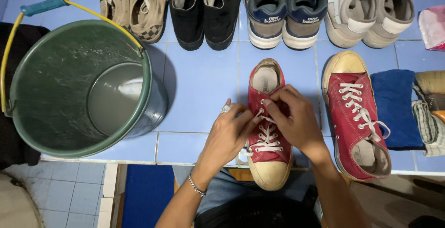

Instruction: The person unlaces a red shoe by pulling the laces out through the eyelets by hand.

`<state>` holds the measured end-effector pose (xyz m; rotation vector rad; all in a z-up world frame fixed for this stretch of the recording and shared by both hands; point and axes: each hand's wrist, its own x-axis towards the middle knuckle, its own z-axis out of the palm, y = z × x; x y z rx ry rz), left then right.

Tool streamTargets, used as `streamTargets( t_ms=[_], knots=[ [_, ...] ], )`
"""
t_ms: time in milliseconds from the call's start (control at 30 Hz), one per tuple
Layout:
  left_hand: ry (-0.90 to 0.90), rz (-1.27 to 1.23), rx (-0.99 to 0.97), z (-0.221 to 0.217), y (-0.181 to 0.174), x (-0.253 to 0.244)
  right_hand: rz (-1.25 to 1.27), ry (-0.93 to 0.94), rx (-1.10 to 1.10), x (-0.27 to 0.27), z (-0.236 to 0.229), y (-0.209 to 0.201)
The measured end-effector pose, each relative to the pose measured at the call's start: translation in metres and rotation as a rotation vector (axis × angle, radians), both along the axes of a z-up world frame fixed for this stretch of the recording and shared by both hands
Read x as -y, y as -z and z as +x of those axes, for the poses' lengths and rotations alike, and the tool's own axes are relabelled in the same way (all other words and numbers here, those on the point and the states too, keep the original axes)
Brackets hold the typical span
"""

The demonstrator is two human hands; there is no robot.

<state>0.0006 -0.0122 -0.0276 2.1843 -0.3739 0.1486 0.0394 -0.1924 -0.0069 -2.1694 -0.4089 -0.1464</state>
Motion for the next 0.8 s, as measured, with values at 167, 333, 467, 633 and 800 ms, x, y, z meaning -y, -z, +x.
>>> streamTargets(
  t_ms=[167, 333, 467, 633, 800],
  knots=[
    [0.038, -0.081, -0.073, 0.003, -0.009, -0.003, 0.016, 0.013, -0.021, 0.0, -0.001, 0.007],
    [0.088, -0.176, -0.145, 0.003, -0.007, -0.006, 0.043, -0.013, -0.036, 0.0, -0.006, 0.005],
    [0.044, -0.15, -0.103, 0.001, -0.005, -0.001, 0.049, 0.011, 0.027, 0.001, -0.007, 0.002],
    [0.045, -0.171, -0.043, 0.001, 0.005, 0.002, 0.012, -0.056, 0.153, 0.001, -0.009, -0.001],
    [0.046, -0.179, 0.002, 0.002, 0.006, 0.0, -0.041, -0.003, 0.279, -0.002, -0.009, 0.005]
  ],
)
